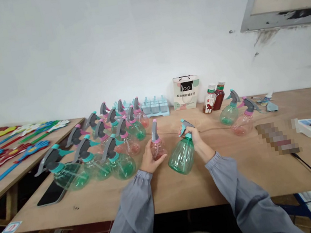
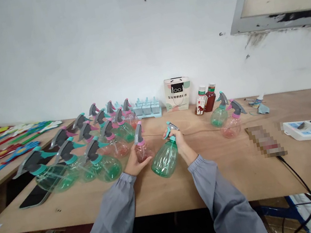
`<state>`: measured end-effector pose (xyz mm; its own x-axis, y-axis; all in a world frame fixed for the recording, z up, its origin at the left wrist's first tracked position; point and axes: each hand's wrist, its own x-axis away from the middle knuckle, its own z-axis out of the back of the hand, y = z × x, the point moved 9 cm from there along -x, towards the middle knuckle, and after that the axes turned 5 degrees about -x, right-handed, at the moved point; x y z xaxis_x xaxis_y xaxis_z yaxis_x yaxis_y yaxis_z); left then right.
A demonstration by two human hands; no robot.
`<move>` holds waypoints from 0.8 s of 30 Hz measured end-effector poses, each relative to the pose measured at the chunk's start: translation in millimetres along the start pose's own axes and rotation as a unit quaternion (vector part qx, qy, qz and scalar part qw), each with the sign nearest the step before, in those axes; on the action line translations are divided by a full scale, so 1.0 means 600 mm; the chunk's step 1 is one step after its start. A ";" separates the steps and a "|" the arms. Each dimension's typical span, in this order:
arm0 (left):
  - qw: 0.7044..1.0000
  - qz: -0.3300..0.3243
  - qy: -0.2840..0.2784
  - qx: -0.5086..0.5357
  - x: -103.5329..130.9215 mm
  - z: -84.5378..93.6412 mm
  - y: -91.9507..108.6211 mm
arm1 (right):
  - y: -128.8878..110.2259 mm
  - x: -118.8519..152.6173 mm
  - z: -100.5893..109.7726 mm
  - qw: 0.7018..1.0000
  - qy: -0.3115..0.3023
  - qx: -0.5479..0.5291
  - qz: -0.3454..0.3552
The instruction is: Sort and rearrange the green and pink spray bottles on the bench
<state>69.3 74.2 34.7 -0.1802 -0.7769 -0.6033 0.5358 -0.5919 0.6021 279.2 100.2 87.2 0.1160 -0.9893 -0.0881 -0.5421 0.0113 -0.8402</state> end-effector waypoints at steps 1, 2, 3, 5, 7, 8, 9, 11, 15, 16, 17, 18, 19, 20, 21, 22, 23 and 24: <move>1.000 0.001 0.002 -0.002 0.000 0.001 0.000 | -0.002 0.001 -0.002 1.000 -0.003 -0.002 -0.002; 1.000 0.002 0.004 -0.004 0.000 0.001 -0.001 | -0.005 0.002 -0.005 1.000 -0.010 -0.002 -0.004; 1.000 0.003 0.006 -0.005 0.000 0.002 -0.001 | -0.008 0.004 -0.009 1.000 -0.019 0.000 -0.005; 1.000 0.006 0.006 -0.004 0.001 0.001 -0.003 | -0.015 0.008 -0.015 0.999 -0.032 0.006 0.000; 1.000 0.010 0.003 -0.003 0.001 0.000 -0.006 | -0.024 0.012 -0.015 0.999 -0.026 0.015 0.014; 1.000 0.012 0.000 -0.002 0.001 -0.001 -0.008 | -0.027 0.015 -0.015 0.999 -0.022 0.021 0.021; 1.000 0.014 -0.002 -0.001 0.001 -0.002 -0.009 | -0.030 0.017 -0.016 0.999 -0.022 0.027 0.026; 1.000 0.015 -0.007 0.004 0.001 -0.004 -0.010 | -0.034 0.023 -0.025 0.998 -0.035 0.040 0.030; 1.000 0.014 -0.004 0.008 0.000 -0.003 -0.009 | -0.040 0.030 -0.041 0.995 -0.068 0.058 0.034; 1.000 0.014 -0.004 0.009 0.000 -0.002 -0.009 | -0.043 0.031 -0.039 0.995 -0.064 0.061 0.042; 1.000 0.014 -0.004 0.010 0.000 -0.003 -0.009 | -0.046 0.031 -0.035 0.995 -0.054 0.062 0.052; 1.000 0.013 -0.004 0.010 0.000 -0.003 -0.009 | -0.049 0.031 -0.029 0.995 -0.042 0.062 0.061; 1.000 0.013 -0.004 0.009 0.001 -0.003 -0.009 | -0.051 0.032 -0.024 0.995 -0.030 0.060 0.069; 1.000 0.013 -0.003 0.008 0.001 -0.003 -0.010 | -0.053 0.033 -0.019 0.995 -0.023 0.058 0.075; 1.000 0.013 -0.002 0.008 0.001 -0.003 -0.012 | -0.054 0.036 -0.016 0.995 -0.020 0.060 0.080; 1.000 0.013 -0.003 0.008 0.001 -0.004 -0.013 | -0.056 0.039 -0.014 0.994 -0.020 0.065 0.085; 1.000 0.013 -0.005 0.010 0.001 -0.005 -0.014 | -0.058 0.043 -0.012 0.993 -0.023 0.072 0.088; 1.000 0.012 -0.008 0.013 0.002 -0.006 -0.015 | -0.061 0.049 -0.009 0.993 -0.024 0.080 0.089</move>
<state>67.2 79.7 26.6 -0.1803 -0.7937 -0.5810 0.5183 -0.5787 0.6297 297.8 70.0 118.1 0.0728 -0.9616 -0.2647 -0.4186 0.2114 -0.8832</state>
